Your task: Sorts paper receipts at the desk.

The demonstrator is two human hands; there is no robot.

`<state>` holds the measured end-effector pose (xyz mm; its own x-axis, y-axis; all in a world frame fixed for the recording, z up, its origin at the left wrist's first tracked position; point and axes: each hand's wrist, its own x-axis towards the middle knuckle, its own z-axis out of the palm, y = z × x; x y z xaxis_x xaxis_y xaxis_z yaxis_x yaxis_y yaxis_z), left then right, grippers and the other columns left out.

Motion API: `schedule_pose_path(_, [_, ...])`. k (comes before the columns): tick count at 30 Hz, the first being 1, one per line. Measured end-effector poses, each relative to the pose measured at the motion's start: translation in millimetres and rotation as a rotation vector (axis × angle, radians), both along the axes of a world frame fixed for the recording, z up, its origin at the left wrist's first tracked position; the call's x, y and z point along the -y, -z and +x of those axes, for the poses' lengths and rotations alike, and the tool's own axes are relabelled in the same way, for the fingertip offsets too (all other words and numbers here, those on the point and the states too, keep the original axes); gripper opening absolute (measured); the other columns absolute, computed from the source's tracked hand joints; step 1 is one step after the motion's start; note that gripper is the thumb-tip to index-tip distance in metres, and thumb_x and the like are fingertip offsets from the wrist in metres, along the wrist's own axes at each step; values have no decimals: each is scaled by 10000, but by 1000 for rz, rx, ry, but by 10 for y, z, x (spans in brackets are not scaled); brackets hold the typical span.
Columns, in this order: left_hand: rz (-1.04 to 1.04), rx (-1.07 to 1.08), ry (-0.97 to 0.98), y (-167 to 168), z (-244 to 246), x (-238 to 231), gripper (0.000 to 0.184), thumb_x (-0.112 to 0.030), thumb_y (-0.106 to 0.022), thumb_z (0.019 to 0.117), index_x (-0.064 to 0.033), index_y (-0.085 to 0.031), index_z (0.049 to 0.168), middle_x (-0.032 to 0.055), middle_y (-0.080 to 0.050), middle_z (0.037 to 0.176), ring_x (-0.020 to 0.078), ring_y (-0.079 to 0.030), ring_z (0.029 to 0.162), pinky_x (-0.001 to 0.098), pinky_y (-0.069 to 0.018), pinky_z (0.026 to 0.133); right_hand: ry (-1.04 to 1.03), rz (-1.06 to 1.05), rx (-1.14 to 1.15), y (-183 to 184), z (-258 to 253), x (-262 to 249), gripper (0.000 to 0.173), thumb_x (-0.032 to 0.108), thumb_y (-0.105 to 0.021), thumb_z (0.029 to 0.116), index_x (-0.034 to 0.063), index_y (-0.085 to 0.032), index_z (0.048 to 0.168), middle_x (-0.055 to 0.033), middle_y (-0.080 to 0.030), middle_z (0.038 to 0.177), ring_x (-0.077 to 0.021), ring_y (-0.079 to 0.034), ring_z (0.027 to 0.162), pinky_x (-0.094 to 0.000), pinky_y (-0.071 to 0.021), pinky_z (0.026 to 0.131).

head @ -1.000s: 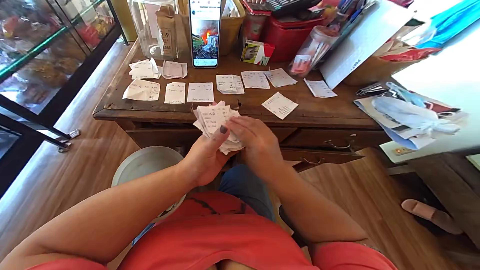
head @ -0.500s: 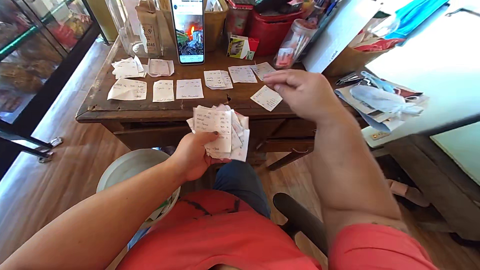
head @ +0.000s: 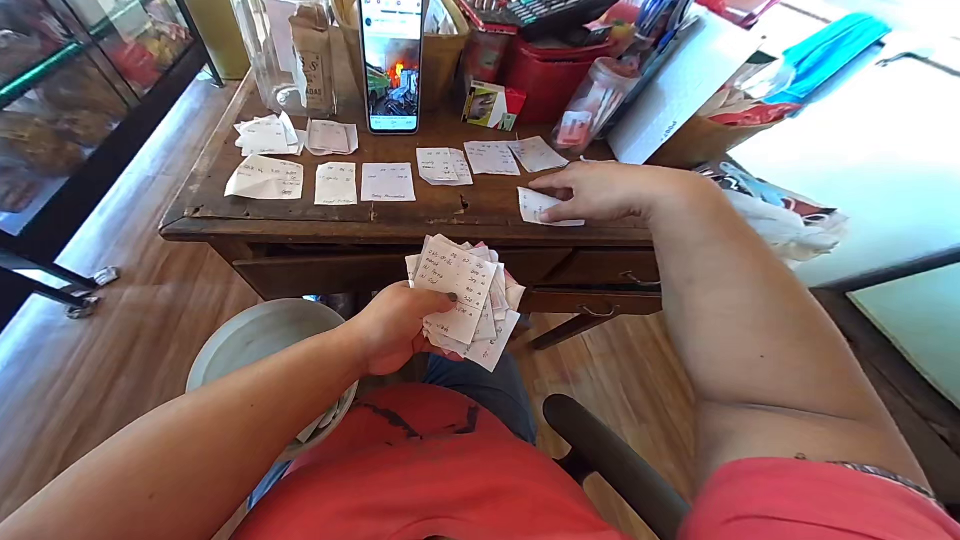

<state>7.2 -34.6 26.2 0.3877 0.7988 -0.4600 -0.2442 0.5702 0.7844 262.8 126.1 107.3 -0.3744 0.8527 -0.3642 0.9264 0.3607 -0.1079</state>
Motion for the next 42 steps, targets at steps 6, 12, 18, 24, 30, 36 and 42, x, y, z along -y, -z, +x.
schedule_pose_path(6, [28,19,-18,7,-13,2,220,-83,-395,1091,-16,-571,1205,135,-728,1003,208,-749,833,333,-640,714,239,188,-45,255,182,9,595,512,-625,999,-28,-631,1250,-312,-641,1190,-507,-589,1176,-723,-420,959])
schedule_pose_path(12, [33,18,-35,11,3,6,220,-84,-398,1090,-19,-578,1199,148,-725,1004,220,-750,826,344,-641,709,505,316,-75,353,242,273,601,467,-517,1063,-105,-610,1222,-356,-610,1232,-516,-576,1213,-702,-425,965])
schedule_pose_path(18, [30,19,-69,22,16,-11,214,-82,-410,1086,-19,-568,1217,154,-728,1008,232,-752,828,351,-642,708,-50,382,-323,658,483,243,561,417,-513,1062,57,-530,1492,-250,-404,1587,-440,-370,1479,-642,-290,1185])
schedule_pose_path(24, [40,43,-89,11,0,-16,229,-79,-388,1088,-26,-574,1210,152,-735,1006,228,-755,826,349,-644,706,-95,468,-346,791,640,515,548,467,-373,1081,147,-589,1470,-170,-500,1546,-419,-400,1466,-695,-250,1159])
schedule_pose_path(30, [28,28,-70,25,65,-17,230,-85,-383,1091,-23,-568,1213,158,-732,1011,230,-755,829,351,-642,712,262,587,-168,793,434,675,528,419,-404,1104,76,-575,1467,-240,-525,1462,-478,-421,1390,-701,-280,1082])
schedule_pose_path(36, [31,32,-89,19,28,7,217,-78,-398,1088,-20,-564,1216,159,-728,1019,233,-753,837,353,-641,718,494,538,-169,779,218,546,726,556,-394,1076,-36,-497,1483,-267,-444,1535,-458,-337,1470,-687,-247,1129])
schedule_pose_path(42, [66,53,-162,21,76,-7,230,-89,-387,1092,-18,-566,1218,165,-724,1015,235,-749,814,353,-638,702,660,443,-195,723,32,410,830,628,-316,1062,-55,-421,1522,-251,-338,1616,-447,-241,1518,-697,-185,1152])
